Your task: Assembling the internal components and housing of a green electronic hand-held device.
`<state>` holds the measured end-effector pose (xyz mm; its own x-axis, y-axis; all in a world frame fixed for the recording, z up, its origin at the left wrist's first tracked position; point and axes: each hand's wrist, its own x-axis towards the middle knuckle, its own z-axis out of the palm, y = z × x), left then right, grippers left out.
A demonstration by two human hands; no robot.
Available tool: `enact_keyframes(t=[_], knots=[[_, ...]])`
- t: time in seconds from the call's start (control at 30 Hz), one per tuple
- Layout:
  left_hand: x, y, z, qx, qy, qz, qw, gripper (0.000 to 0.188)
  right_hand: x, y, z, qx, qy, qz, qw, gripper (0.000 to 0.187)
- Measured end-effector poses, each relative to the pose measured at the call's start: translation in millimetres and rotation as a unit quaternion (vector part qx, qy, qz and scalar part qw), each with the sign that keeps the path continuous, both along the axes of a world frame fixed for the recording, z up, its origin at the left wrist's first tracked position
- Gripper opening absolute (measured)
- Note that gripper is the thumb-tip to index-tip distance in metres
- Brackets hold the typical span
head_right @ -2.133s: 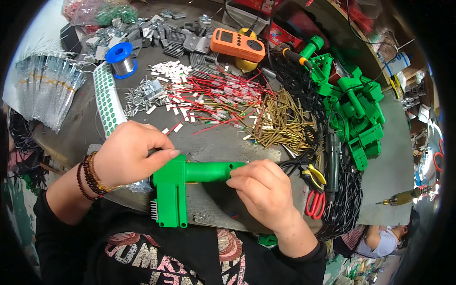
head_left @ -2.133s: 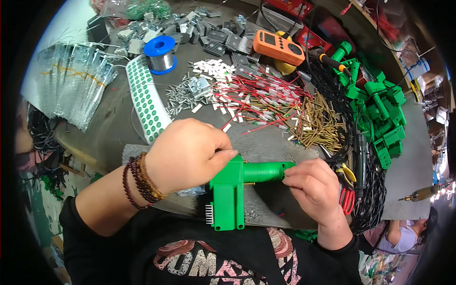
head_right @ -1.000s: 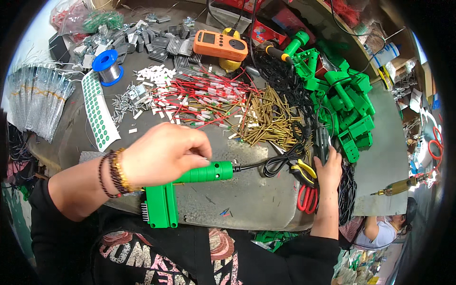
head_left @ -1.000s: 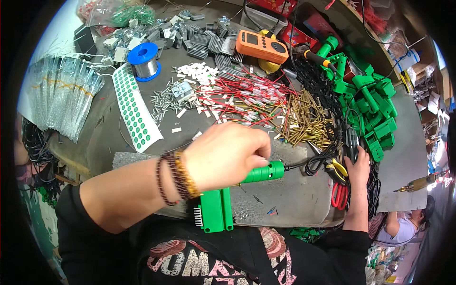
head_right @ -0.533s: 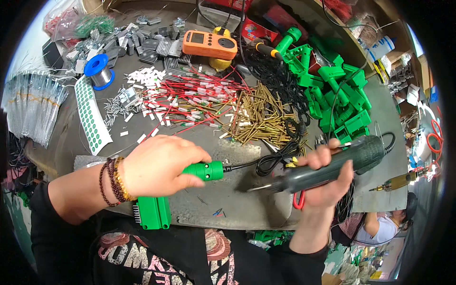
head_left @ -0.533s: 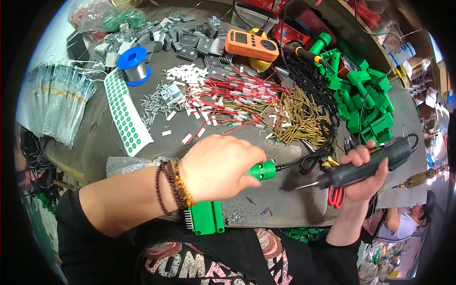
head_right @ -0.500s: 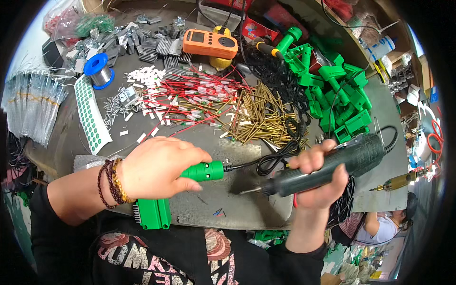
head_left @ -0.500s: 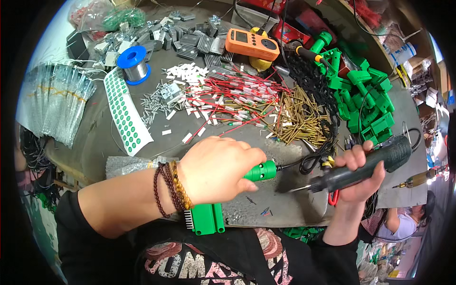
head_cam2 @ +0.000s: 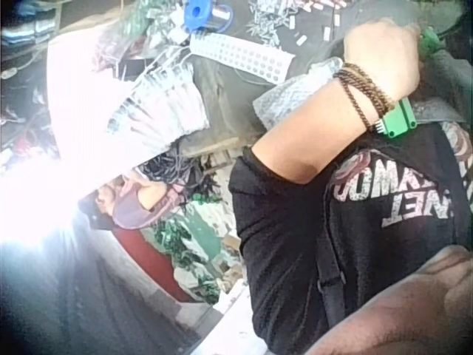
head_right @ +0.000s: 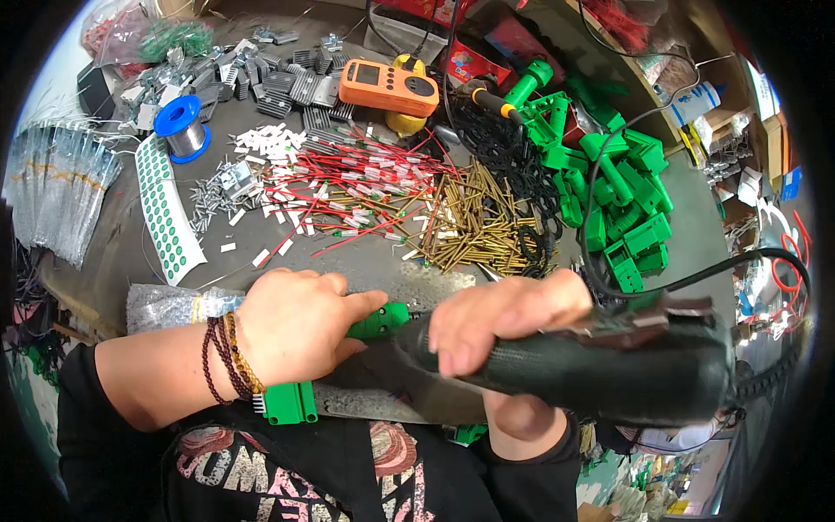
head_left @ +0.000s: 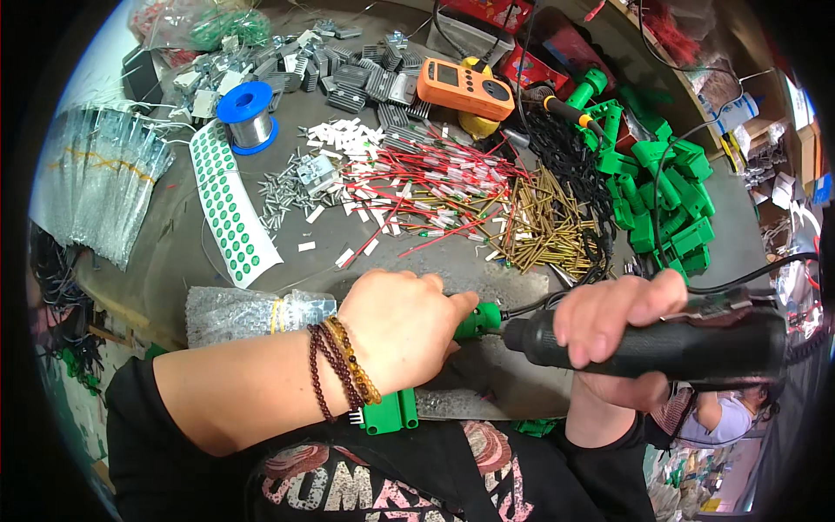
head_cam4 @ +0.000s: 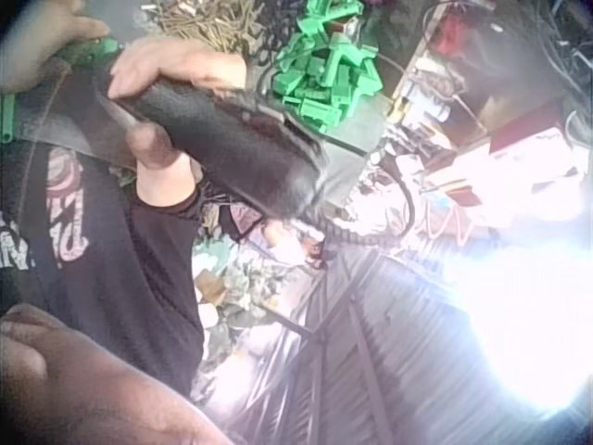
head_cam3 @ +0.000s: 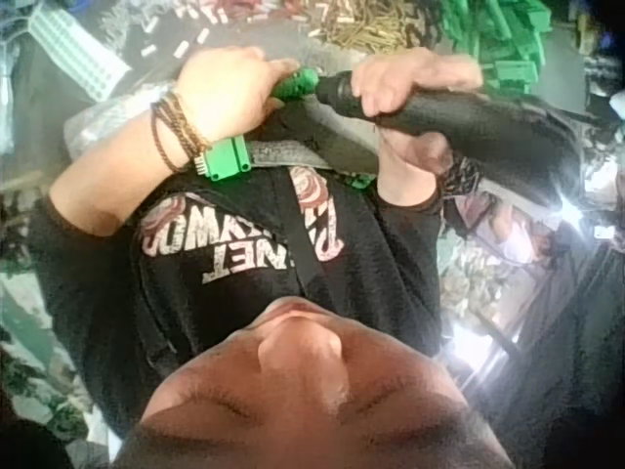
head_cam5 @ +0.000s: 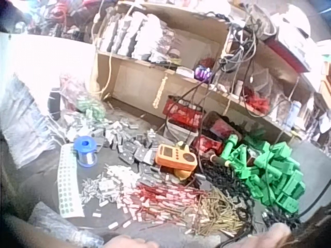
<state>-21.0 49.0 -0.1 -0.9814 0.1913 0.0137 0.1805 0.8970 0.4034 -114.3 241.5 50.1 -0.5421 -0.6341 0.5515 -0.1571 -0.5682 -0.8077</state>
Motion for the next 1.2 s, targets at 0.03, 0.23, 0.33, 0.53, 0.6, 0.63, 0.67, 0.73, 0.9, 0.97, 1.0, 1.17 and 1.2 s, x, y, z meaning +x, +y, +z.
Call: enact_keyframes(t=[0.03, 0.23, 0.33, 0.53, 0.6, 0.63, 0.67, 0.73, 0.9, 0.97, 1.0, 1.17, 1.2], knots=[[0.2, 0.2, 0.0, 0.001, 0.000, 0.000, 1.000, 0.053, -2.3, -0.7, -1.4, 0.001, 0.000, 0.000, 1.000, 0.057], [-3.8, 6.6, 9.1, -0.008, -0.049, 0.007, 0.999, 0.049, -8.6, -13.7, -2.4, 0.037, -0.033, 0.074, 0.996, 0.064], [-5.6, 10.9, 10.9, -0.045, -0.094, 0.016, 0.994, 0.047, -6.1, -21.2, -11.2, 0.020, -0.021, 0.074, 0.997, 0.063], [-4.8, 11.5, 10.0, -0.060, -0.102, 0.023, 0.993, 0.046, -13.7, -18.9, -13.2, 0.026, -0.032, 0.109, 0.993, 0.068], [-1.7, 8.4, 6.5, -0.037, -0.070, 0.026, 0.997, 0.048, -25.7, -20.4, 0.7, 0.070, 0.020, 0.102, 0.992, 0.074], [-0.9, 9.1, 6.1, -0.036, -0.070, 0.027, 0.996, 0.048, -32.8, -20.0, 3.8, 0.035, 0.054, 0.144, 0.987, 0.071], [-0.3, 9.5, 5.6, -0.038, -0.057, 0.025, 0.997, 0.048, -35.9, -20.0, 5.1, 0.000, 0.088, 0.186, 0.979, 0.068], [0.0, 9.7, 2.2, -0.040, -0.044, 0.024, 0.998, 0.049, -30.2, -18.7, -0.2, 0.008, 0.067, 0.114, 0.991, 0.065], [-0.2, 8.5, -9.7, -0.021, 0.016, 0.013, 1.000, 0.048, -33.6, -25.3, -9.7, 0.034, 0.015, 0.048, 0.998, 0.061], [0.5, 8.1, -12.5, -0.023, 0.027, 0.014, 0.999, 0.048, -31.6, -29.4, -9.5, 0.039, 0.001, 0.055, 0.998, 0.061], [0.9, 8.2, -13.6, -0.026, 0.040, 0.016, 0.999, 0.048, -30.6, -30.8, -9.3, 0.043, -0.010, 0.062, 0.997, 0.062], [-0.4, 9.1, -13.8, -0.027, 0.040, 0.011, 0.999, 0.049, -38.8, -30.2, -16.0, 0.004, -0.014, 0.114, 0.993, 0.066], [-0.6, 9.7, -12.9, -0.032, 0.034, 0.006, 0.999, 0.049, -38.9, -29.1, -13.1, 0.041, -0.004, 0.124, 0.991, 0.067]])
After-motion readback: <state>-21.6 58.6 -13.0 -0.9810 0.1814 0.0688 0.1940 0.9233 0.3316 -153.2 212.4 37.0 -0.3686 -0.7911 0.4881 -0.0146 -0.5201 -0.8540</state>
